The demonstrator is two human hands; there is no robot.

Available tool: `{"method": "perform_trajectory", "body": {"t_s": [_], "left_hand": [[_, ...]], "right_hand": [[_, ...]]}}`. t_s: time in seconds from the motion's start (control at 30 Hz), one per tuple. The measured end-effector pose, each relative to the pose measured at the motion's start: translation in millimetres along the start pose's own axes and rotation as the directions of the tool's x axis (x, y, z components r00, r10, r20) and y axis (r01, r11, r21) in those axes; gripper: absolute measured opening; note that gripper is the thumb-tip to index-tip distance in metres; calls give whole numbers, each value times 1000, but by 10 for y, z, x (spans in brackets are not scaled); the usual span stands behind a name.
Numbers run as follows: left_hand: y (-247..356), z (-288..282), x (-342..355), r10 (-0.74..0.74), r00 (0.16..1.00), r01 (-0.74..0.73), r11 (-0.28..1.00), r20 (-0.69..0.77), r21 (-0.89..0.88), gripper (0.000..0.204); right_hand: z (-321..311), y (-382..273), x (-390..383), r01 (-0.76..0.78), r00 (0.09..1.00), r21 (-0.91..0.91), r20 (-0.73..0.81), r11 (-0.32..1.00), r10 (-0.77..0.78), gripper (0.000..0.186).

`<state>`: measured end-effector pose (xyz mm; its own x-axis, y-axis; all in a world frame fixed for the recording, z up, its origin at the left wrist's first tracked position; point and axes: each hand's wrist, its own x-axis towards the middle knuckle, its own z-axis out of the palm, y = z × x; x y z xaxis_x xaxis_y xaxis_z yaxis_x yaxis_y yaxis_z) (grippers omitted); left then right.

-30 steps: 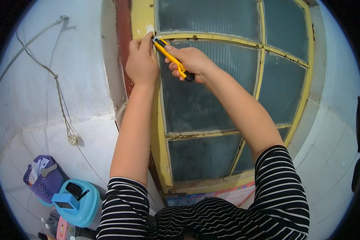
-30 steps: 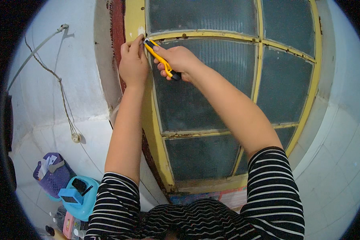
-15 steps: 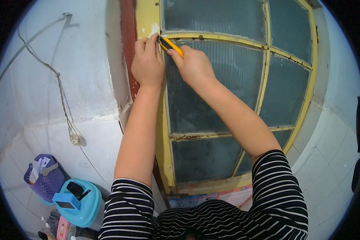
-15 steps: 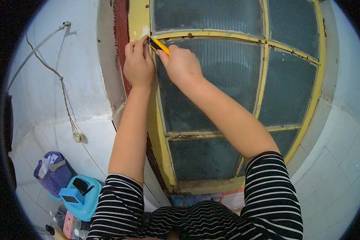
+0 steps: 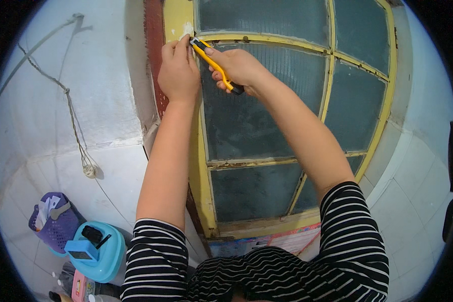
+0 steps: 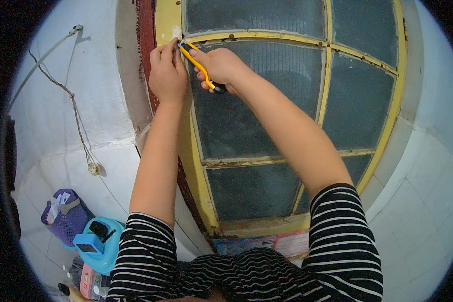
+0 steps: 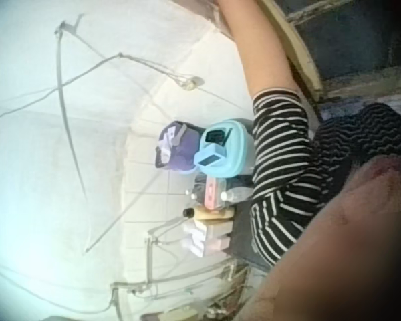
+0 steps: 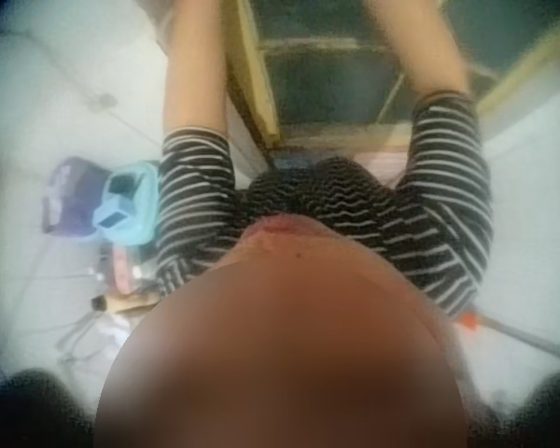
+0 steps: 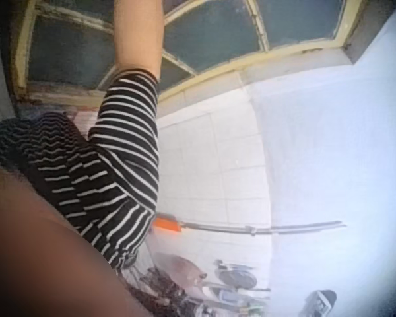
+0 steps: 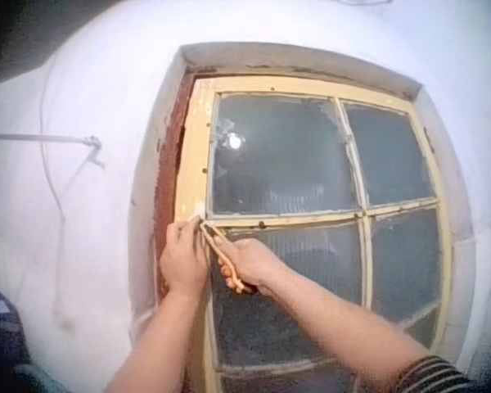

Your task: The person uses a yellow utility knife to scrape and pry at the yellow frame of a window, removing small pieces of material. They briefly move a blue fan and a purple water jug to access different areas of the frame before continuing the scraping task.

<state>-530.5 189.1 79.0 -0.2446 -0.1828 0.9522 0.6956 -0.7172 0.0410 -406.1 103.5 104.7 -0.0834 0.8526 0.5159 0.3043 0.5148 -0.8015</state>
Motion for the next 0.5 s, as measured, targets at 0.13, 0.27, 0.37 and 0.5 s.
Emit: {"method": "perform_trajectory", "body": {"t_s": [0.13,0.27,0.37,0.5], "left_hand": [[-14,-1,-18,-3,1000,3,1000,11,-30,26],[16,-10,-10,-57,997,58,998,51,-24,26],[-43,5,-1,-5,1000,6,999,6,-50,26],[-45,-14,3,3,999,-3,1000,36,-6,25]], "right_hand": [[57,99,-27,-40,998,224,51,974,29,44],[93,116,66,-158,985,468,131,869,108,46],[157,111,-12,22,1000,230,-5,973,-22,46],[116,41,-69,17,998,65,-65,998,-13,47]]}}
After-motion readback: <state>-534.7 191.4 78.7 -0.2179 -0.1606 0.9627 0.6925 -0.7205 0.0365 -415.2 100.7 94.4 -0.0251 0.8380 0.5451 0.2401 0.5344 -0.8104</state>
